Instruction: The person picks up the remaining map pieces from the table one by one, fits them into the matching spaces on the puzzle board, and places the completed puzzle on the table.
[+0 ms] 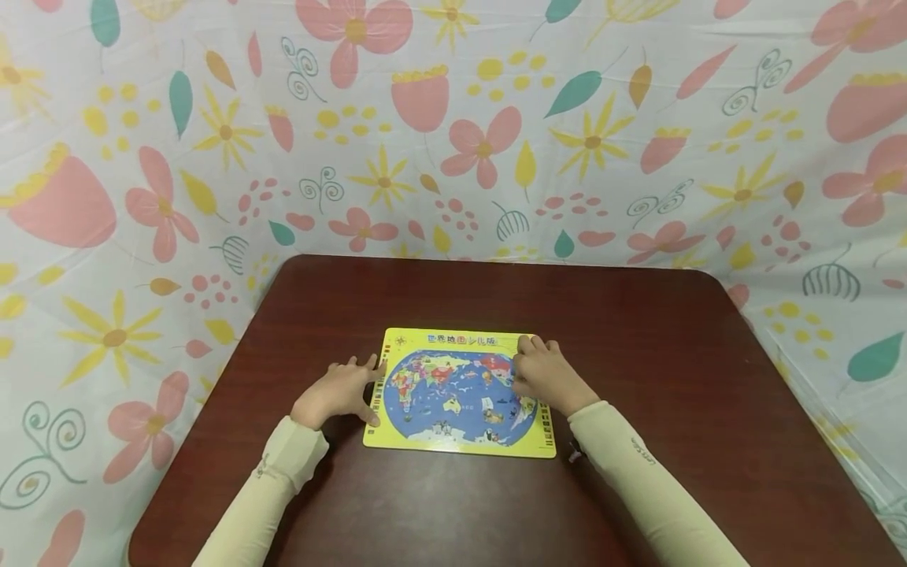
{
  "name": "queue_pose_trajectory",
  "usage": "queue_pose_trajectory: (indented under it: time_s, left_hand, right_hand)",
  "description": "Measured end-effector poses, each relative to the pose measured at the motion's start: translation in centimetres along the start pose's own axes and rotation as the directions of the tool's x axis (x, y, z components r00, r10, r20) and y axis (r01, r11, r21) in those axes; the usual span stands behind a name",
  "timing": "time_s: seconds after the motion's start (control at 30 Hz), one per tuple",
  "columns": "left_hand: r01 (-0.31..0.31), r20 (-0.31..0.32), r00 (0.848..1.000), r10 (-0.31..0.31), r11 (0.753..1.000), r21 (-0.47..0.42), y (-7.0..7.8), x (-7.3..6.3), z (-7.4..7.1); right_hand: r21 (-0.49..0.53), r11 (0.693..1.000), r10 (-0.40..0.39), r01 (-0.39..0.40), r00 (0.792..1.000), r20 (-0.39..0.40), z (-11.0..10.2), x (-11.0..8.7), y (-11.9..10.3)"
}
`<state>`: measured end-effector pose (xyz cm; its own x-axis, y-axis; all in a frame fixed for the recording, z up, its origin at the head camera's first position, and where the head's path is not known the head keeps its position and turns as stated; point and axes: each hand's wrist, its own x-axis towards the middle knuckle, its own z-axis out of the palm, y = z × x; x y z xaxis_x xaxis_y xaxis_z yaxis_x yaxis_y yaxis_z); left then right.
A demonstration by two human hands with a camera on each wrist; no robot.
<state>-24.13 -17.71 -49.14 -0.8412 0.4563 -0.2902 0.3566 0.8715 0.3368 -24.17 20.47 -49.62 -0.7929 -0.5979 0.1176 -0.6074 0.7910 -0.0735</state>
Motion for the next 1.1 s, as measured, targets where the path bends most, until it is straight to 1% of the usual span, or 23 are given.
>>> queue_pose_trajectory:
  time_s: [0.07,0.33,0.4,0.6,0.73,0.97,1.1]
  left_hand:
    - [-0.002,-0.002,1.0,0.002,1.0,-0.003,0.0,0.0,0.0]
    - [-0.001,-0.003,1.0,0.001,1.0,-0.007,0.2,-0.2,-0.1]
    - [-0.001,-0.004,1.0,0.001,1.0,-0.004,0.2,-0.2,-0.1]
    - [-0.002,-0.001,1.0,0.002,1.0,-0.002,0.2,-0.2,-0.1]
    - [0.003,-0.002,1.0,-0.003,1.0,-0.007,0.3,-0.2,-0.2]
    - [0.007,-0.004,1.0,-0.007,1.0,-0.017,0.3,-0.2,-0.2]
    - [0.009,-0.002,1.0,-0.009,1.0,-0.018,0.3,-0.3,-0.2]
  right_hand:
    - [0.007,1.0,-0.002,0.002,1.0,0.004,0.1,0.3,-0.4]
    - [0.0,1.0,0.008,-0.008,1.0,-0.022,0.6,1.0,-1.5]
    - [0.012,1.0,0.02,-0.019,1.0,-0.008,0.7,1.1,-1.6]
    - [0.032,0.996,0.081,-0.083,0.994,0.067,1.0,1.3,-1.9]
    - [0.042,0.993,0.111,-0.114,0.991,0.08,1.0,1.4,-2.2]
    - [0.022,0.987,0.157,-0.159,0.985,0.065,0.8,1.6,-3.0]
    - [0.006,0.987,0.161,-0.162,0.986,0.028,0.8,1.8,-3.3]
